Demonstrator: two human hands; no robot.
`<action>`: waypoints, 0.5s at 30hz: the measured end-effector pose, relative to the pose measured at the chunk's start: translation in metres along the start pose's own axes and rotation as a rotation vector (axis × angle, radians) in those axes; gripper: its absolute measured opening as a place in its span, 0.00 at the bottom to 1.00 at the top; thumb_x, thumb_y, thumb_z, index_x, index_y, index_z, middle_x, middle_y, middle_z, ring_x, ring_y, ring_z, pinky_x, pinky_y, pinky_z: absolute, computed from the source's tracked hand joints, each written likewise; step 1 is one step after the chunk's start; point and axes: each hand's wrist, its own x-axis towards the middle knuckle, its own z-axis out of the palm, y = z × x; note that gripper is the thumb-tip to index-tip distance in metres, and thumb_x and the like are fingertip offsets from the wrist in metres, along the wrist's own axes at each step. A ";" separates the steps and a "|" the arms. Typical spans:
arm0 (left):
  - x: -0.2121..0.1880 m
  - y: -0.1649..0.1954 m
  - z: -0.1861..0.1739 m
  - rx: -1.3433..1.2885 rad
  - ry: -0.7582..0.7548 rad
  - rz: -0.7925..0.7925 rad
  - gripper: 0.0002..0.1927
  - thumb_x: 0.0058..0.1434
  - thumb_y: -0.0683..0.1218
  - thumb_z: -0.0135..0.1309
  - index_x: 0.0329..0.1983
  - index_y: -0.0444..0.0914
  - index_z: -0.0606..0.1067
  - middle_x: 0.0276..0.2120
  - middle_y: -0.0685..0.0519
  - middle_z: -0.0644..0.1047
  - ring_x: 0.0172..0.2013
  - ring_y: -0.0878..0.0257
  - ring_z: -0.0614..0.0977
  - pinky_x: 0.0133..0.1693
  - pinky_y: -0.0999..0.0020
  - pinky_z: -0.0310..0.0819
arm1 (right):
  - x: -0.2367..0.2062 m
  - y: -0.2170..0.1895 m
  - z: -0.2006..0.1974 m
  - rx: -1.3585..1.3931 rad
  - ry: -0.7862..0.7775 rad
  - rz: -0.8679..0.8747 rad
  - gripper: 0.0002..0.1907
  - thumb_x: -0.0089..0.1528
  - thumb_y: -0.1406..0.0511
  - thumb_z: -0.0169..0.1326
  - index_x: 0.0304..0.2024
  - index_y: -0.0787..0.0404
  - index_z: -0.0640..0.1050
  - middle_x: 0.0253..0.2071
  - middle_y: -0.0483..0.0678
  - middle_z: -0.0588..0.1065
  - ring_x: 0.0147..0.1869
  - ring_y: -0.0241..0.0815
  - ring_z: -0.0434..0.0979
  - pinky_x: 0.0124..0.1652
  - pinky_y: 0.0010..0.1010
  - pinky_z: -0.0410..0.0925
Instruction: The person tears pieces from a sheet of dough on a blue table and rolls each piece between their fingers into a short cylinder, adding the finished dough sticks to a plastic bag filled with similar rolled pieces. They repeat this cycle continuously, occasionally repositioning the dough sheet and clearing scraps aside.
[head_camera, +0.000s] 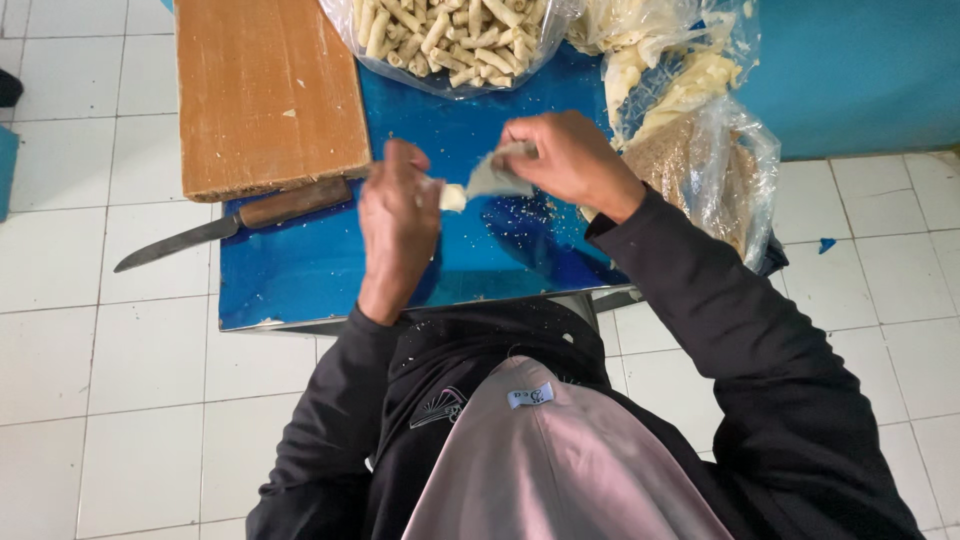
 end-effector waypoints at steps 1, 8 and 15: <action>0.002 -0.004 -0.005 -0.010 0.012 -0.017 0.08 0.67 0.39 0.52 0.48 0.36 0.69 0.35 0.45 0.75 0.37 0.46 0.77 0.41 0.50 0.69 | 0.004 0.004 -0.001 0.054 0.017 0.005 0.09 0.65 0.59 0.61 0.41 0.57 0.82 0.32 0.44 0.80 0.27 0.36 0.76 0.28 0.33 0.64; -0.007 -0.005 -0.032 0.509 0.082 0.066 0.03 0.66 0.40 0.54 0.39 0.34 0.76 0.39 0.43 0.74 0.44 0.45 0.74 0.44 0.52 0.69 | -0.011 0.010 0.038 -0.265 0.142 -0.402 0.04 0.67 0.61 0.62 0.44 0.46 0.84 0.48 0.37 0.81 0.52 0.36 0.71 0.50 0.40 0.56; -0.022 0.008 -0.003 0.205 -0.083 0.242 0.10 0.64 0.39 0.59 0.48 0.35 0.78 0.50 0.47 0.75 0.52 0.48 0.73 0.51 0.54 0.69 | -0.054 0.027 0.062 -0.303 0.104 -0.431 0.12 0.65 0.67 0.57 0.49 0.47 0.83 0.51 0.37 0.81 0.53 0.36 0.76 0.52 0.42 0.55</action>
